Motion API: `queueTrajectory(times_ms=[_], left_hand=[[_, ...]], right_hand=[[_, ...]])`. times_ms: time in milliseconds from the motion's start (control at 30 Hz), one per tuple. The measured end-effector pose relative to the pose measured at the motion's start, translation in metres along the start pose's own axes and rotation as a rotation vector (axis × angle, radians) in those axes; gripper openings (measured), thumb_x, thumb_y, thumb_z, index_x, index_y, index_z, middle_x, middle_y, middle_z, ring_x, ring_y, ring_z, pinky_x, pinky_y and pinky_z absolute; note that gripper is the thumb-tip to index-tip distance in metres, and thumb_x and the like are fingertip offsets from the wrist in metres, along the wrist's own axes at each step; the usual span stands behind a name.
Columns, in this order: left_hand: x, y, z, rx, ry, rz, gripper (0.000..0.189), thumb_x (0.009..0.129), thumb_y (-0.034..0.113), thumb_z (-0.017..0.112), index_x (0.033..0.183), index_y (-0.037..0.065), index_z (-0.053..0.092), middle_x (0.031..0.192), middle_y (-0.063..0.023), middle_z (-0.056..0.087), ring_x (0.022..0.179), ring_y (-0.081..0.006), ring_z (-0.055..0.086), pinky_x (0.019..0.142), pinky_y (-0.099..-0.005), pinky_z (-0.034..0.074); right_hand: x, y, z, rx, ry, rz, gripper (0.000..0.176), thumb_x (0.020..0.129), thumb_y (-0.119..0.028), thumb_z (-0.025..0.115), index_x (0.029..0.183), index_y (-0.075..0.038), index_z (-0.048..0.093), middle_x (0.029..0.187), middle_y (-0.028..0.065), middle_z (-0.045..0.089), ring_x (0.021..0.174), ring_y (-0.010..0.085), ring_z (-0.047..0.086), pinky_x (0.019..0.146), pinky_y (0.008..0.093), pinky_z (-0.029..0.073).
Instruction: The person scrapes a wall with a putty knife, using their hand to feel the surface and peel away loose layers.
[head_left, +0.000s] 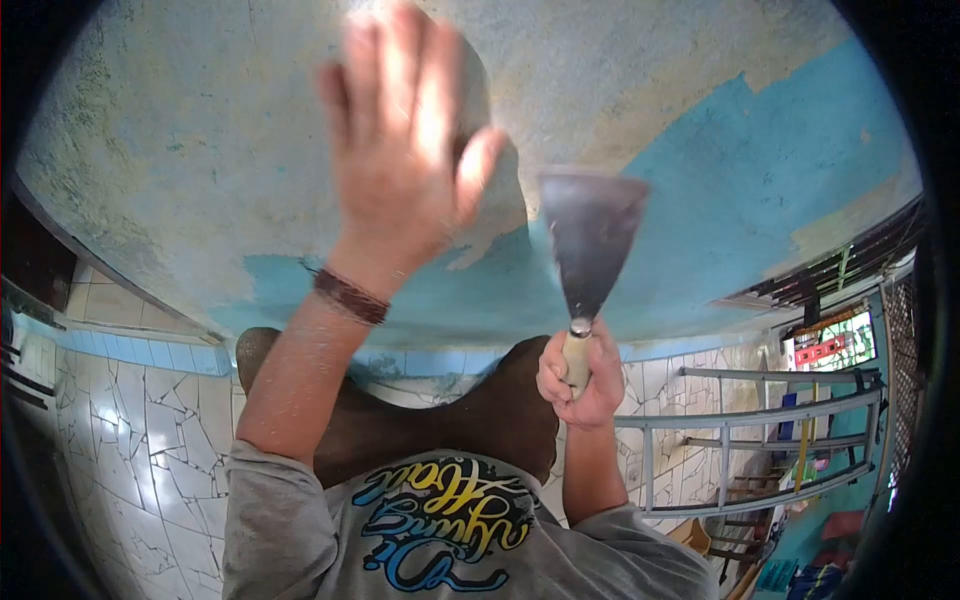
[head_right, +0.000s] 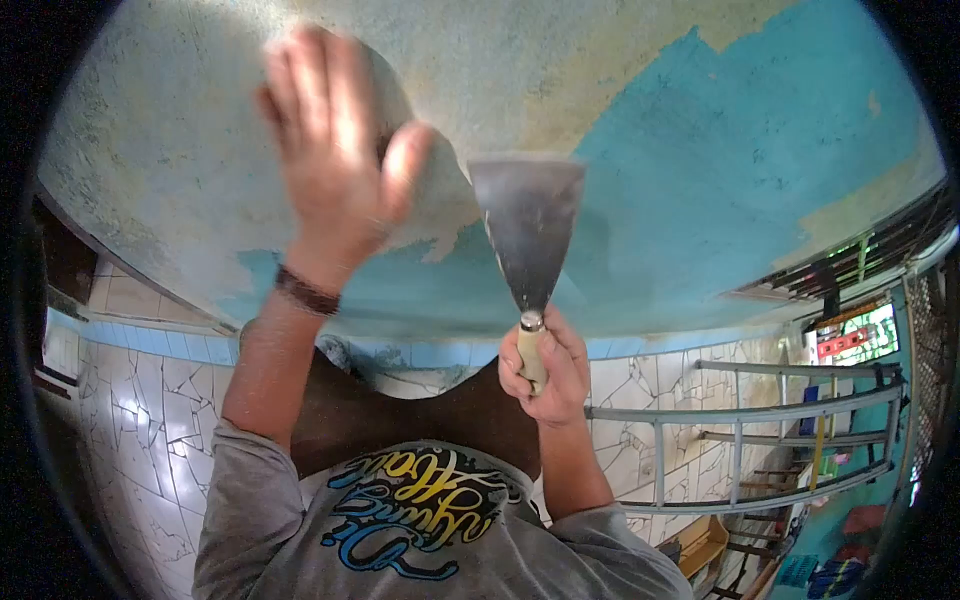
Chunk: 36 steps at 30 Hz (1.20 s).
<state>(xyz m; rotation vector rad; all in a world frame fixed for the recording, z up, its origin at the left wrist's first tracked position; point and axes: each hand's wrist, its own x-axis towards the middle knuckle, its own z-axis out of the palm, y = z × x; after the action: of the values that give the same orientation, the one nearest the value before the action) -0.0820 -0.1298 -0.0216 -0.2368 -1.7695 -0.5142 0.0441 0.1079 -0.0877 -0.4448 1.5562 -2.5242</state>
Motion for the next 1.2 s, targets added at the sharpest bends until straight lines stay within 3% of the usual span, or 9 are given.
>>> queueTrajectory(times_ms=[67, 167, 233, 333, 433, 533, 633, 1133, 1200], left_hand=[[-0.065, 0.012, 0.013, -0.042, -0.28, 0.117, 0.072, 0.092, 0.039, 0.056, 0.149, 0.001, 0.033, 0.156, -0.0241, 0.026, 0.145, -0.0459, 0.019, 0.116, -0.0586, 0.014], [-0.17, 0.039, -0.006, -0.231, -0.817, 0.063, 0.062, 0.092, 0.026, 0.059, 0.146, 0.005, 0.039, 0.155, -0.0203, 0.03, 0.145, -0.0343, 0.027, 0.119, -0.0529, 0.018], [-0.211, 0.06, -0.021, -0.459, -1.45, -0.349, 0.064, 0.09, 0.019, 0.061, 0.147, 0.002, 0.037, 0.156, -0.0212, 0.028, 0.144, -0.0368, 0.028, 0.118, -0.0487, 0.021], [-0.225, 0.091, -0.033, -0.673, -0.743, -0.399, 0.068, 0.092, 0.019, 0.059, 0.148, -0.005, 0.029, 0.155, -0.0263, 0.025, 0.144, -0.0391, 0.027, 0.118, -0.0455, 0.021], [-0.172, 0.121, -0.046, -0.947, -0.558, -0.66, 0.075, 0.096, 0.024, 0.056, 0.149, -0.012, 0.017, 0.155, -0.0355, 0.015, 0.147, -0.0433, 0.017, 0.118, -0.0469, 0.017], [-0.155, 0.133, -0.03, -1.065, -0.545, -0.784, 0.08, 0.099, 0.025, 0.052, 0.148, -0.016, 0.004, 0.155, -0.0388, 0.002, 0.148, -0.0449, 0.002, 0.119, -0.0454, 0.008], [-0.142, 0.141, -0.009, -0.926, -0.528, -0.888, 0.081, 0.099, 0.024, 0.05, 0.148, -0.016, -0.001, 0.158, -0.0326, -0.003, 0.149, -0.0372, -0.003, 0.12, -0.0417, 0.003], [-0.144, 0.146, 0.001, -0.893, -0.449, -0.893, 0.079, 0.101, 0.022, 0.047, 0.148, -0.015, -0.003, 0.159, -0.0296, -0.006, 0.15, -0.0344, -0.006, 0.12, -0.0396, 0.001], [-0.149, 0.144, 0.002, -0.875, -0.395, -0.938, 0.079, 0.101, 0.022, 0.048, 0.148, -0.015, -0.004, 0.159, -0.0295, -0.005, 0.15, -0.0341, -0.005, 0.12, -0.0393, 0.002]], right_hand=[[-0.03, 0.006, -0.018, -0.061, 0.109, 0.096, 0.048, 0.101, -0.028, 0.048, 0.144, -0.008, 0.042, 0.075, 0.0114, 0.053, 0.045, 0.0094, 0.043, 0.038, 0.0204, 0.032], [-0.06, 0.0, -0.029, -0.277, 0.288, 0.272, 0.046, 0.098, -0.015, 0.051, 0.143, -0.004, 0.047, 0.074, 0.0067, 0.055, 0.049, 0.0071, 0.043, 0.042, 0.02, 0.033], [-0.063, -0.002, -0.034, -0.336, 0.254, 0.304, 0.044, 0.098, -0.011, 0.055, 0.141, -0.005, 0.049, 0.072, 0.0025, 0.053, 0.053, 0.0044, 0.041, 0.045, 0.019, 0.032], [-0.053, -0.008, -0.027, -0.436, 0.244, 0.386, 0.043, 0.098, -0.012, 0.057, 0.14, -0.004, 0.051, 0.069, -0.0012, 0.051, 0.055, 0.0033, 0.039, 0.048, 0.0193, 0.032], [-0.029, -0.02, -0.02, -0.678, 0.141, 0.354, 0.039, 0.099, -0.015, 0.056, 0.136, -0.005, 0.056, 0.069, -0.0036, 0.051, 0.056, 0.003, 0.041, 0.049, 0.0202, 0.033], [-0.002, -0.038, -0.005, -0.757, 0.157, 0.508, 0.036, 0.099, -0.019, 0.055, 0.132, -0.006, 0.06, 0.069, -0.0051, 0.051, 0.057, 0.0026, 0.042, 0.05, 0.0205, 0.034], [0.006, -0.042, -0.02, -0.713, 0.136, 0.572, 0.035, 0.099, -0.023, 0.055, 0.131, -0.011, 0.062, 0.069, -0.0051, 0.05, 0.057, 0.0028, 0.042, 0.05, 0.0204, 0.035], [0.028, -0.066, -0.017, -0.898, 0.063, 0.583, 0.035, 0.096, -0.022, 0.06, 0.128, -0.01, 0.064, 0.069, -0.0025, 0.054, 0.061, 0.0063, 0.047, 0.056, 0.0243, 0.042], [0.027, -0.054, -0.012, -0.907, 0.032, 0.503, 0.035, 0.096, -0.02, 0.06, 0.13, -0.01, 0.063, 0.068, -0.0042, 0.053, 0.058, 0.0039, 0.044, 0.052, 0.0213, 0.038]])
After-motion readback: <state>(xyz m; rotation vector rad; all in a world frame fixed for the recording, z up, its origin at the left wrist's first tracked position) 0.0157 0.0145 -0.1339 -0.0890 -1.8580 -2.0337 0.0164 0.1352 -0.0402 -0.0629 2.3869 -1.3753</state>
